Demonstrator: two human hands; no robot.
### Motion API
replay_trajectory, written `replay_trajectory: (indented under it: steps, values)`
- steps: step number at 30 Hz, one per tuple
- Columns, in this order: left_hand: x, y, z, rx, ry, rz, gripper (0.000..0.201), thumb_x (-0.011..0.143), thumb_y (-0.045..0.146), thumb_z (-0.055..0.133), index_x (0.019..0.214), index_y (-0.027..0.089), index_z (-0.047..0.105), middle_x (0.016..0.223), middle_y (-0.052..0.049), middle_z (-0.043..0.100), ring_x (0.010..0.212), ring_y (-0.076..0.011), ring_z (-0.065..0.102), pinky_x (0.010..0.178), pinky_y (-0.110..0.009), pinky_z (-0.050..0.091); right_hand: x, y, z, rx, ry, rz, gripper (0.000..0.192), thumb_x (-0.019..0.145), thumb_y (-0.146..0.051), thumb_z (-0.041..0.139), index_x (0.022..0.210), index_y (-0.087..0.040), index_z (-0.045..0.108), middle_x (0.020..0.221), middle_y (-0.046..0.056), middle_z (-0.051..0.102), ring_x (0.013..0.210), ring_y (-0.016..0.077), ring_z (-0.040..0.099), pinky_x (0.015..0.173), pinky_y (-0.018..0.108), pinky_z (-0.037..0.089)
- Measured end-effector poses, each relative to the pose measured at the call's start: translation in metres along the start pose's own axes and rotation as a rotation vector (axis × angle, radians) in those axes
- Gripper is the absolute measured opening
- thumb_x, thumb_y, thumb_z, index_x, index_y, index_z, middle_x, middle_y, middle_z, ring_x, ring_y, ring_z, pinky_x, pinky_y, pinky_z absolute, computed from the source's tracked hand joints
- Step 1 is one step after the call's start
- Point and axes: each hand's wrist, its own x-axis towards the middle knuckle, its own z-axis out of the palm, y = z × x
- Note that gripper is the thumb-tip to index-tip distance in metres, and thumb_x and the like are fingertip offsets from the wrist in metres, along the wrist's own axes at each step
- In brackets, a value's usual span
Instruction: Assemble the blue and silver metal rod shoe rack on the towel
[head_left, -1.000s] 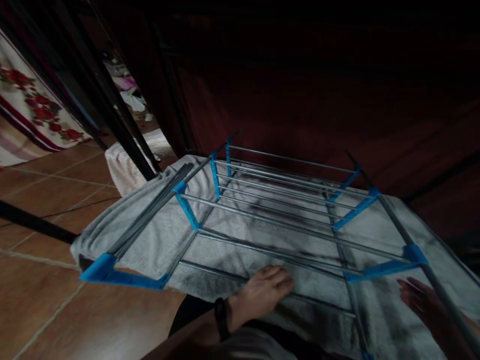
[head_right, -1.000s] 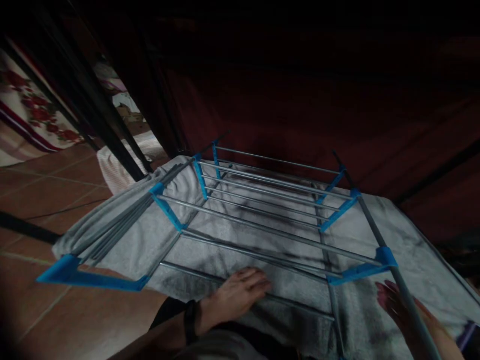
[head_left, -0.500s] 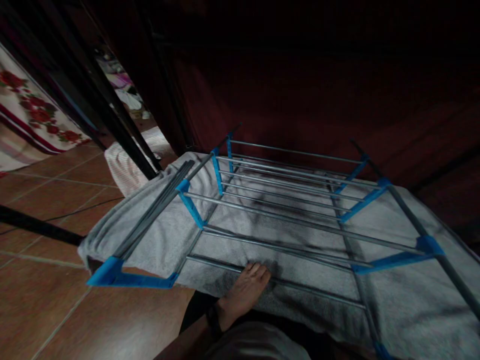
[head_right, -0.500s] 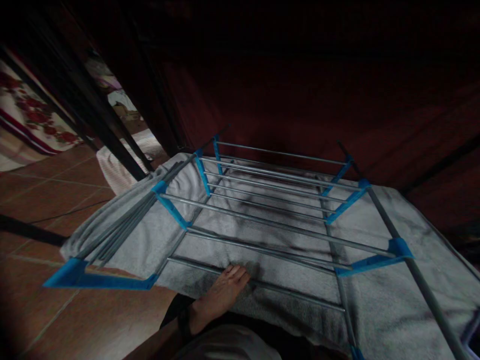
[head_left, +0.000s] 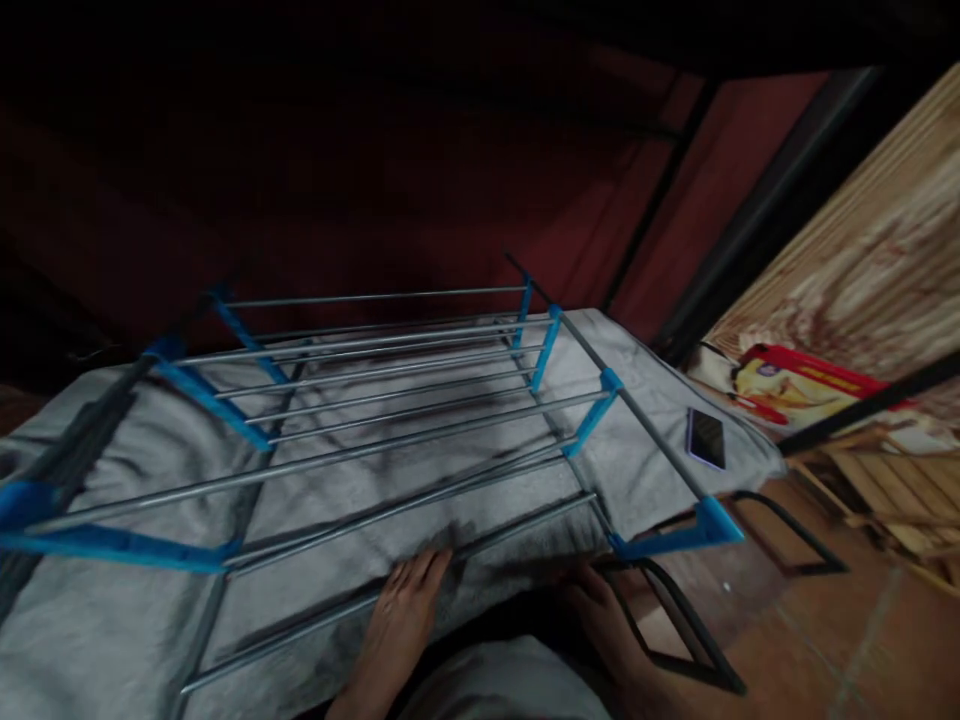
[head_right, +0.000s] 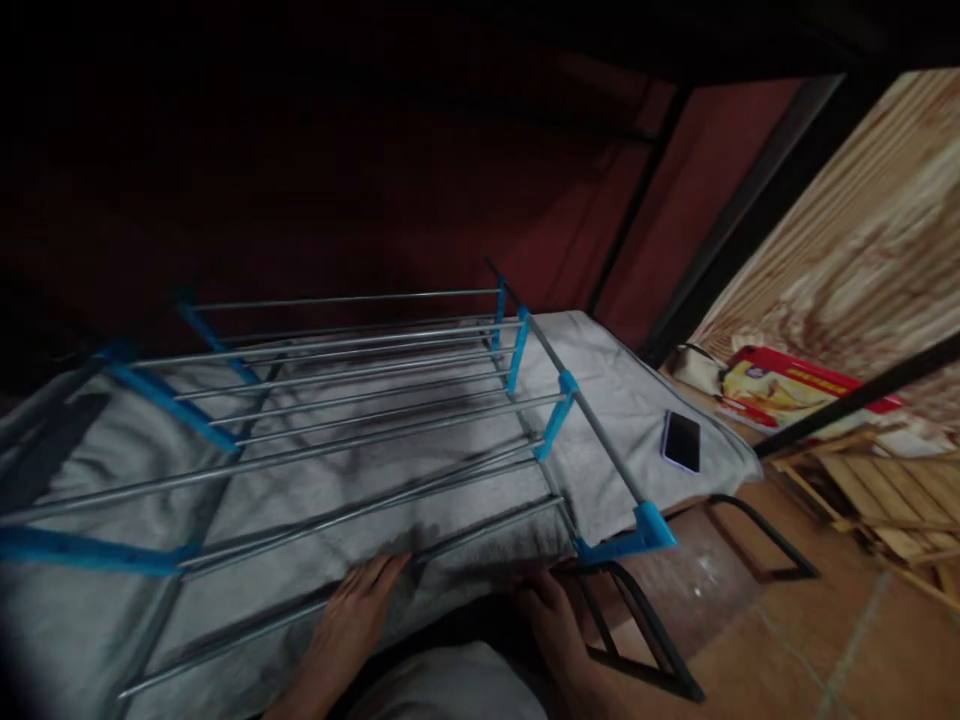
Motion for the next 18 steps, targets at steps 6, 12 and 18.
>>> replay_trajectory:
  steps: [6, 12, 18]
  values:
    - [0.003, -0.014, 0.002, 0.018, 0.085, 0.082, 0.04, 0.093, 0.015, 0.039, 0.127, 0.024, 0.058, 0.11, -0.007, 0.07, 0.095, -0.022, 0.069, 0.083, -0.036, 0.057, 0.023, -0.016, 0.011, 0.073, 0.056, -0.07, 0.019, 0.07, -0.035, 0.061, 0.078, -0.019, 0.066, 0.071, 0.003, 0.061, 0.066, 0.0173, 0.053, 0.062, 0.029, 0.043]
    - [0.014, -0.019, 0.001, -0.009, 0.058, 0.06, 0.035, 0.093, 0.017, 0.04, 0.116, 0.026, 0.066, 0.107, -0.005, 0.071, 0.092, -0.021, 0.069, 0.082, -0.034, 0.056, 0.055, -0.015, 0.025, 0.043, 0.052, -0.181, 0.015, 0.074, -0.035, 0.057, 0.075, -0.022, 0.064, 0.066, 0.0, 0.057, 0.062, 0.0154, 0.049, 0.058, 0.027, 0.04]
    - [0.013, -0.019, -0.002, -0.024, 0.206, 0.046, 0.029, 0.097, 0.036, 0.044, 0.111, 0.025, 0.067, 0.105, -0.005, 0.071, 0.092, -0.0214, 0.068, 0.08, -0.035, 0.056, 0.085, -0.029, 0.04, 0.163, 0.084, -0.188, 0.023, 0.069, -0.041, 0.065, 0.079, -0.021, 0.064, 0.071, 0.002, 0.062, 0.061, 0.0149, 0.053, 0.055, 0.027, 0.044]
